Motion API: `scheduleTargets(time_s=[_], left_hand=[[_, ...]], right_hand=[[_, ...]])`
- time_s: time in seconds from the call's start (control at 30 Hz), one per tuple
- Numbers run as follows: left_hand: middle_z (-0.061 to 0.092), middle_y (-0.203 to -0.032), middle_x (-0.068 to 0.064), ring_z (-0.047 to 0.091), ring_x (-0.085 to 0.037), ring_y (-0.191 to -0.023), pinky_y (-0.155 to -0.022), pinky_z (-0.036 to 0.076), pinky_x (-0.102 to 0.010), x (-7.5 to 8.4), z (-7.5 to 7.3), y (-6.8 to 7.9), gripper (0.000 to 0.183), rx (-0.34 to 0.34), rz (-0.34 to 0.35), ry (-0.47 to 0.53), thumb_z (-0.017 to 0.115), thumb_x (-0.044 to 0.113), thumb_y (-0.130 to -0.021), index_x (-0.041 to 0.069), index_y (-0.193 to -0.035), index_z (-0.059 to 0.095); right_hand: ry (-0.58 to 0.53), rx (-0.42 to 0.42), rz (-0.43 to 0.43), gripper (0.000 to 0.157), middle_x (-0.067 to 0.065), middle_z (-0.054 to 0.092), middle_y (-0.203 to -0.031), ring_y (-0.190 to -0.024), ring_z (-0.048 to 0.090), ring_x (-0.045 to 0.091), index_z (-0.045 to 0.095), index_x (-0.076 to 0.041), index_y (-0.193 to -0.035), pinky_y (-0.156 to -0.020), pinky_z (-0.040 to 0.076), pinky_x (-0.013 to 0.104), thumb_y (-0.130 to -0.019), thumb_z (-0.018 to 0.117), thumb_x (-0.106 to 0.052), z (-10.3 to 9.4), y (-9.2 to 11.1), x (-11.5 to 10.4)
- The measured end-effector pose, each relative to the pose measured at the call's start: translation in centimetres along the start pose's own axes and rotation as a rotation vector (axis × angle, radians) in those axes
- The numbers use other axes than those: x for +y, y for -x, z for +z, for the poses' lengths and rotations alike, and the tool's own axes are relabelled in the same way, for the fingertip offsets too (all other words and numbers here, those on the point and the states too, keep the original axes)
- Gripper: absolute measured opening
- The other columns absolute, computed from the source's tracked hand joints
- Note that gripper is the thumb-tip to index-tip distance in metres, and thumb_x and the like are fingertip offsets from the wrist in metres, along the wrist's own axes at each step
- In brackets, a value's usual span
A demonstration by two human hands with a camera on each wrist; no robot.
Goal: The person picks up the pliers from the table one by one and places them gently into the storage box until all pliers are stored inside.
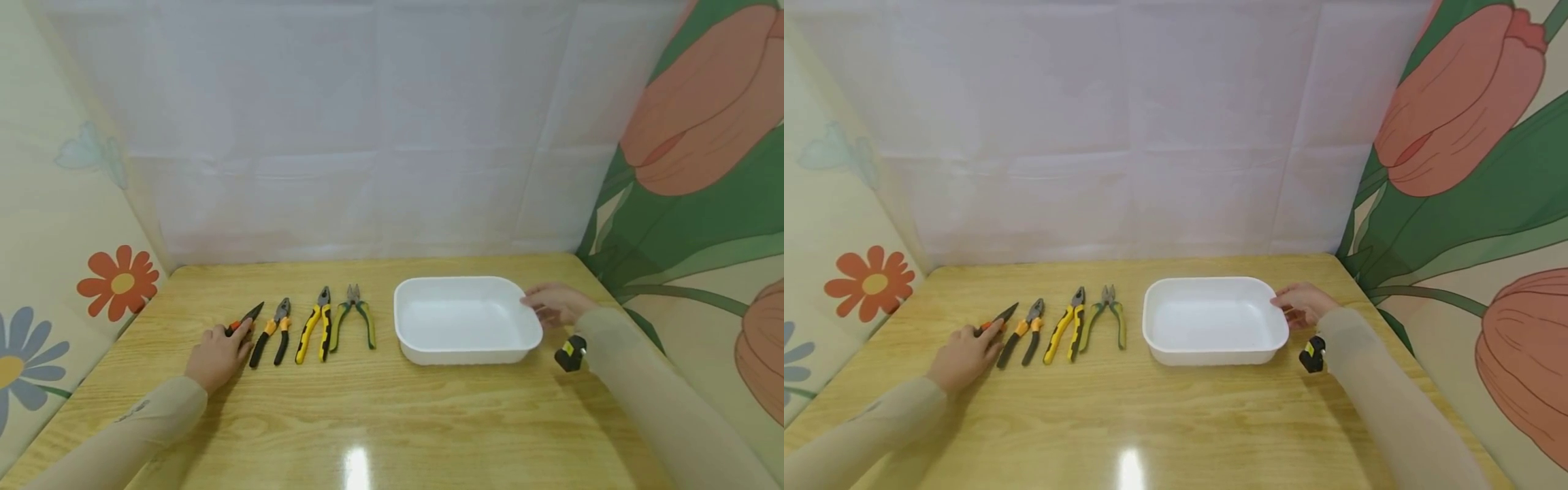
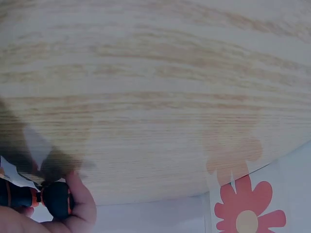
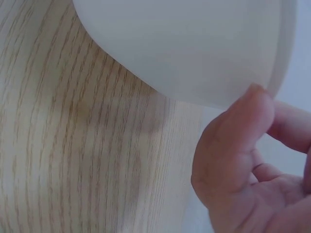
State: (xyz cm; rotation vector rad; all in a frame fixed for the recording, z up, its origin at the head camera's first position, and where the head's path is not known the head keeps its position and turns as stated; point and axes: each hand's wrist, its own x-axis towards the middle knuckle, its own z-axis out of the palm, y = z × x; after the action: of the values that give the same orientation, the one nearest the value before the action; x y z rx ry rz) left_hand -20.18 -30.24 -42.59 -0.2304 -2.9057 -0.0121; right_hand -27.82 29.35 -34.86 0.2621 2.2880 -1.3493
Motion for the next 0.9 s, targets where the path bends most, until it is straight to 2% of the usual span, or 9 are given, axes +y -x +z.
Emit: scheduleTargets(time_s=[0.1,0.2,0.4,0.63,0.9], left_hand=[[0.048,-0.087,-0.029,0.051,-0.038,-0.070,-0.050,0.049,-0.049,0.1,-0.3,-0.1,0.050,-0.016,-0.018,0.015,0.063,0.024,-0.095,0.001,-0.137,0.052],[0.049,-0.085,-0.029,0.051,-0.037,-0.065,-0.049,0.048,-0.049,0.4,-0.6,-0.2,0.048,-0.005,-0.026,0.017,0.062,0.023,-0.094,0.001,-0.136,0.054],[0.048,-0.080,-0.028,0.049,-0.034,-0.057,-0.044,0.046,-0.047,0.8,-0.7,-0.3,0.041,0.015,-0.041,0.020,0.058,0.019,-0.095,0.003,-0.134,0.056],[0.049,-0.085,-0.031,0.048,-0.036,-0.060,-0.046,0.045,-0.049,0.4,-1.3,-0.3,0.041,-0.018,-0.079,0.078,0.050,0.020,-0.098,0.002,-0.135,0.054],[0.051,-0.088,-0.034,0.052,-0.041,-0.063,-0.049,0.046,-0.053,-0.3,-2.3,-0.7,0.042,0.004,-0.064,0.102,0.048,0.021,-0.099,0.001,-0.136,0.052]], right_hand=[[-0.001,0.001,0.001,0.048,0.015,0.055,-0.109,-0.087,0.055,0.021,0.034,0.012,-0.136,-0.072,0.051,0.032,-0.100,0.052,-0.015,0.0,0.0,0.0],[-0.005,-0.003,-0.002,0.046,0.013,0.056,-0.106,-0.085,0.055,0.021,0.035,0.012,-0.134,-0.072,0.051,0.032,-0.100,0.052,-0.014,0.0,0.1,0.0],[0.007,0.000,-0.003,0.043,0.016,0.055,-0.109,-0.088,0.055,0.022,0.038,0.011,-0.132,-0.073,0.051,0.032,-0.100,0.053,-0.015,-0.1,0.3,-0.1],[0.006,0.001,-0.004,0.044,0.016,0.055,-0.111,-0.089,0.055,0.022,0.039,0.010,-0.131,-0.073,0.051,0.031,-0.099,0.054,-0.016,0.0,0.2,-0.1],[-0.003,-0.018,-0.010,0.042,0.010,0.056,-0.103,-0.085,0.054,0.019,0.037,0.011,-0.130,-0.072,0.051,0.031,-0.100,0.052,-0.014,-0.1,0.1,-0.1]])
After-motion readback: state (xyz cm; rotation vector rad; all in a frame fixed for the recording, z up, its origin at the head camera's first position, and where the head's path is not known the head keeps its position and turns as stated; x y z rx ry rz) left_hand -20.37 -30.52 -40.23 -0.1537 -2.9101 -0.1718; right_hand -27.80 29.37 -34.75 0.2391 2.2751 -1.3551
